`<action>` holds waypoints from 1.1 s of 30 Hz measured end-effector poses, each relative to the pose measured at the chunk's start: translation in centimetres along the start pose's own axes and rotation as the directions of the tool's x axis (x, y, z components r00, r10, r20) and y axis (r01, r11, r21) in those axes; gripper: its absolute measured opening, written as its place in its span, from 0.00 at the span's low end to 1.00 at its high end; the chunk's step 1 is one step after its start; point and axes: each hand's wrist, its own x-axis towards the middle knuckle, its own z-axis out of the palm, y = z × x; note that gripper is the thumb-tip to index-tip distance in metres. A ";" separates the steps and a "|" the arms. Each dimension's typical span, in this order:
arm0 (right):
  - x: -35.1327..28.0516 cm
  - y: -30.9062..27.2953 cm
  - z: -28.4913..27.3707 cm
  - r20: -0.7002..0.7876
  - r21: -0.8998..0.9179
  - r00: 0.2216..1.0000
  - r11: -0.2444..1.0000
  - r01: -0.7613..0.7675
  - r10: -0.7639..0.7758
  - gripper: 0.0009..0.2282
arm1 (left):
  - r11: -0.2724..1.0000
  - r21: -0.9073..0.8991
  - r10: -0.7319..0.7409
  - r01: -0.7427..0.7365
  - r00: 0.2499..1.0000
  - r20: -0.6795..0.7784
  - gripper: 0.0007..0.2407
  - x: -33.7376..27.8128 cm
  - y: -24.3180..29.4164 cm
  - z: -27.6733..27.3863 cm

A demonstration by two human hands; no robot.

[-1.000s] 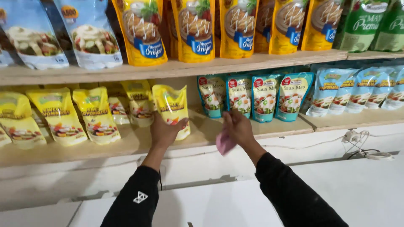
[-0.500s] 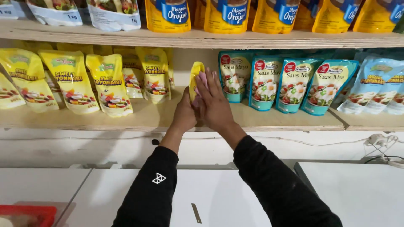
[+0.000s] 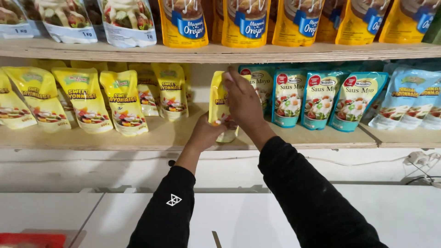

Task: Organizing and arranging pouches of mayonnaise and sauce on a wooden shelf above chest freezers.

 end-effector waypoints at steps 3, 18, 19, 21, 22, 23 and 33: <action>0.0 0.0 0.2 -0.006 -0.256 0.999 0.966 -0.045 0.045 0.12 | 0.999 -0.047 -0.019 0.017 0.999 -0.039 0.13 -0.4 0.7 0.0; -8.5 1.3 -5.4 0.671 -0.102 0.464 0.691 -0.715 0.579 0.37 | 0.971 -0.210 0.079 -0.111 0.985 -0.154 0.14 1.9 -0.4 0.8; -9.0 1.6 -5.4 0.671 -0.108 0.459 0.689 -0.717 0.582 0.37 | 0.971 -0.214 0.075 -0.107 0.986 -0.150 0.14 2.1 -0.3 1.5; -10.0 2.4 -5.7 0.641 -0.113 0.474 0.685 -0.720 0.604 0.31 | 0.960 -0.248 0.095 -0.128 0.985 -0.142 0.16 2.4 -0.2 3.2; -9.9 2.8 -6.1 0.640 -0.121 0.470 0.684 -0.719 0.608 0.31 | 0.959 -0.255 0.092 -0.125 0.986 -0.138 0.16 2.8 -0.3 4.1; -9.8 3.2 -6.5 0.602 -0.124 0.448 0.631 -0.766 0.661 0.28 | 0.958 -0.246 0.124 -0.149 0.986 -0.114 0.16 3.1 -0.3 5.0; -10.1 3.7 -9.0 0.423 -0.148 0.288 0.380 -0.913 0.859 0.24 | 0.943 -0.275 0.198 -0.186 0.980 0.017 0.17 5.4 -1.9 8.8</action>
